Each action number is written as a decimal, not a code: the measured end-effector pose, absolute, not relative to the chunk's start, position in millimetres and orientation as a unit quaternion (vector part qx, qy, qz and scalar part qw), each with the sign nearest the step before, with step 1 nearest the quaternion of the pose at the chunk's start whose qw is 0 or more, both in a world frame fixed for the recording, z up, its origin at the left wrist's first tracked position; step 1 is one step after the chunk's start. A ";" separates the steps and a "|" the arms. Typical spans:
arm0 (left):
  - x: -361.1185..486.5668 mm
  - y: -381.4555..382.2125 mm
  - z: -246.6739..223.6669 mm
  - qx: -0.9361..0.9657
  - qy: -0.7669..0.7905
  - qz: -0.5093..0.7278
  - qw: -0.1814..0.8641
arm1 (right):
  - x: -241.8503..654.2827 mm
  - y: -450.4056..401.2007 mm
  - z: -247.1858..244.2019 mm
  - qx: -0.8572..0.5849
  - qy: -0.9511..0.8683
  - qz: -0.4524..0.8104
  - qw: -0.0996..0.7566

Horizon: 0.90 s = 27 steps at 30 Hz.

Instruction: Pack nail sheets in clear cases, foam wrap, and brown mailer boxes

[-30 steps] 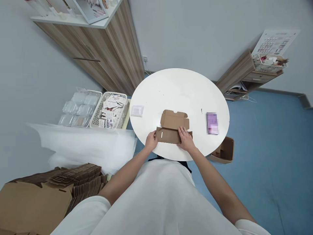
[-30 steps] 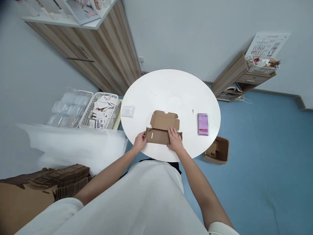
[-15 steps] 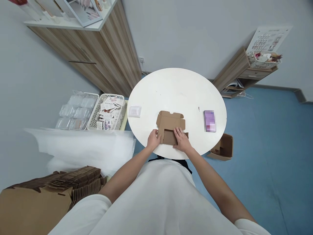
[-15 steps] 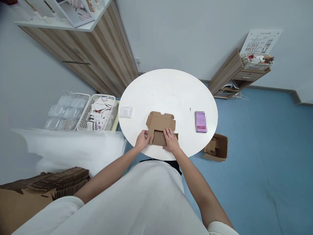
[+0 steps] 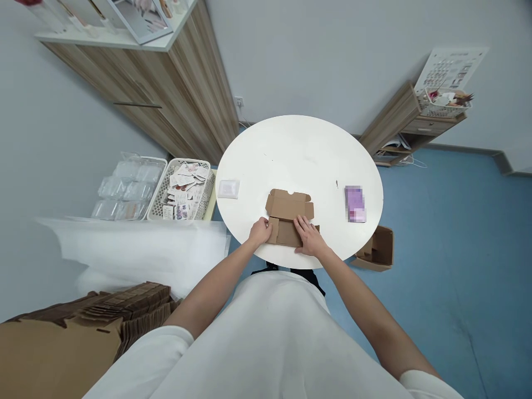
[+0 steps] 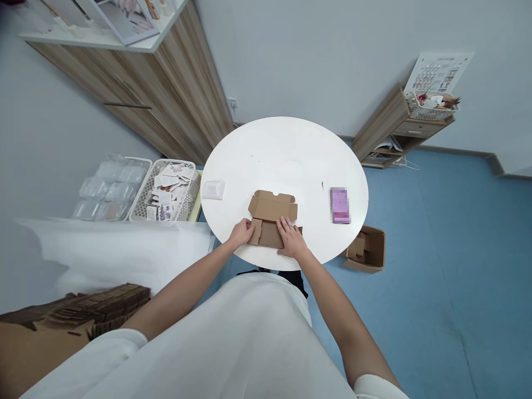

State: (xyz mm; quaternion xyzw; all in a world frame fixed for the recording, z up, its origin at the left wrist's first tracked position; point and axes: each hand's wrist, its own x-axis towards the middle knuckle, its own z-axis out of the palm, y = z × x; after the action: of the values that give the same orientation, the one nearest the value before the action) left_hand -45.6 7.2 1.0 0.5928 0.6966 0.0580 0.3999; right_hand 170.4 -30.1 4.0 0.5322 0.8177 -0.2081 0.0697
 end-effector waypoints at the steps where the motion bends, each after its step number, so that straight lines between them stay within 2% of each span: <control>1: -45.9 9.0 0.2 0.590 0.697 0.057 0.403 | 170.5 -30.8 3.5 0.531 0.819 -0.207 0.070; 17: -49.0 31.4 -0.2 0.637 0.658 -0.012 0.401 | 171.5 -36.3 4.6 0.509 0.834 -0.197 0.081; 27: -51.9 25.8 0.3 0.678 0.648 -0.030 0.346 | 170.6 -35.4 13.5 0.488 0.844 -0.204 0.091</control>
State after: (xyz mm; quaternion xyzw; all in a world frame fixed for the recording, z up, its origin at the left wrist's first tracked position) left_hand -51.9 25.8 0.3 0.6775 0.6483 -0.0296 0.3462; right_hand 170.6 -35.4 13.5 0.4878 0.8440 -0.2039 0.0906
